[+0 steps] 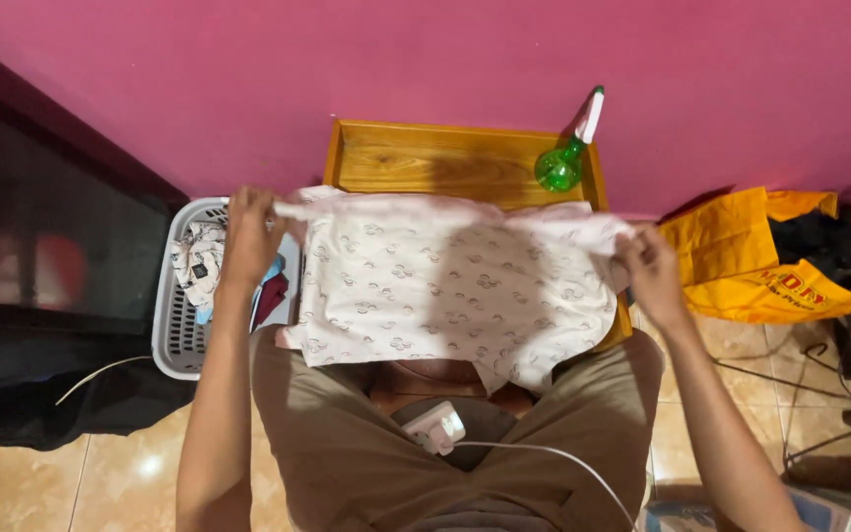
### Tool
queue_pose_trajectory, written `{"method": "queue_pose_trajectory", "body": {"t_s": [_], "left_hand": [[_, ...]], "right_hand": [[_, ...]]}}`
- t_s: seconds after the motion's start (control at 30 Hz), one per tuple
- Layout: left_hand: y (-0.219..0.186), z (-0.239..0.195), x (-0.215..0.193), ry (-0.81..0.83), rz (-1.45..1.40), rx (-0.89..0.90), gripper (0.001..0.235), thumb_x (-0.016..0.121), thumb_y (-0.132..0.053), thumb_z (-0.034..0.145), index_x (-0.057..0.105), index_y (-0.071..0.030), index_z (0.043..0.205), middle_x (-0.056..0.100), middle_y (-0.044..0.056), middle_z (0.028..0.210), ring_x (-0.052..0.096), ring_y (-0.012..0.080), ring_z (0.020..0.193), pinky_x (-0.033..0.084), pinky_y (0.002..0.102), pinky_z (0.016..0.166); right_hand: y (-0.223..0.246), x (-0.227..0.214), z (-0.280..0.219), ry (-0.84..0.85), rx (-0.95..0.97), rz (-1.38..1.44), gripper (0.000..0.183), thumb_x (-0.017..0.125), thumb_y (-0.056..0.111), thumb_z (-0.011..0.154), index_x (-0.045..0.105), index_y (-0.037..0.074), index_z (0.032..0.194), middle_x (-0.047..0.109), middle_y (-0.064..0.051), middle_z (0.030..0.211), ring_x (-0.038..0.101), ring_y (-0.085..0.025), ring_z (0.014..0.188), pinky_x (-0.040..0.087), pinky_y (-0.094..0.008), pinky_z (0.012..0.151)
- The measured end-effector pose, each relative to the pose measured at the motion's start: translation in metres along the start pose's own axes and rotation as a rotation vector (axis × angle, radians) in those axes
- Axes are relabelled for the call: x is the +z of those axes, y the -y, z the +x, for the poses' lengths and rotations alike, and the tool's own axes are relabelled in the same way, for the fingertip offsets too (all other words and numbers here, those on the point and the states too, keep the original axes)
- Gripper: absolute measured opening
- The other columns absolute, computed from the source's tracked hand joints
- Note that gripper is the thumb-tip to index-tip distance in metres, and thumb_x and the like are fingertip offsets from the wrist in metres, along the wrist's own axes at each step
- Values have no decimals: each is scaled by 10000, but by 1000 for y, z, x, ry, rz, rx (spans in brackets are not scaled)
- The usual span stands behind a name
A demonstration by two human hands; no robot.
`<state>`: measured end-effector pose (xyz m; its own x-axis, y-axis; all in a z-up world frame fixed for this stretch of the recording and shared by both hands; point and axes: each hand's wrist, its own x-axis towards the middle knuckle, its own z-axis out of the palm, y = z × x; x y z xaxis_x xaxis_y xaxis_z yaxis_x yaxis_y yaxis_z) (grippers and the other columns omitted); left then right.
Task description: Spraying a small piece of patterned cloth with a spray bottle and folding it on a low wooden table.
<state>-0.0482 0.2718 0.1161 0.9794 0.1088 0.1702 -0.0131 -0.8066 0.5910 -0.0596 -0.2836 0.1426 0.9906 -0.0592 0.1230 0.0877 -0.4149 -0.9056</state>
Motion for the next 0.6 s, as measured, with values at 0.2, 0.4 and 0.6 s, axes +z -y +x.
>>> {"method": "queue_pose_trajectory", "body": {"t_s": [0.2, 0.4, 0.6], "left_hand": [[30, -54, 17, -36, 84, -7, 223, 755, -30, 837, 593, -106, 971, 545, 78, 1000, 509, 322, 1073, 445, 444, 997], [35, -56, -5, 11, -13, 59, 200, 728, -31, 850, 655, -157, 987, 585, 42, 934, 518, 291, 1018, 428, 430, 1010], [23, -22, -8, -49, -14, -150, 32, 661, -188, 950, 672, -163, 932, 511, 33, 829, 479, 273, 1030, 355, 433, 1034]], "right_hand": [[-74, 2, -8, 128, 103, -263, 124, 592, 173, 1096, 683, 100, 1135, 676, -187, 761, 688, -285, 743, 540, -430, 731], [38, 0, 8, 328, 106, -501, 237, 519, 174, 1070, 647, 134, 1266, 705, -262, 1101, 650, -479, 1103, 507, -587, 951], [19, 23, 90, 348, -139, -325, 190, 508, 27, 1067, 666, 42, 1172, 605, -239, 990, 639, -403, 971, 511, -504, 881]]}}
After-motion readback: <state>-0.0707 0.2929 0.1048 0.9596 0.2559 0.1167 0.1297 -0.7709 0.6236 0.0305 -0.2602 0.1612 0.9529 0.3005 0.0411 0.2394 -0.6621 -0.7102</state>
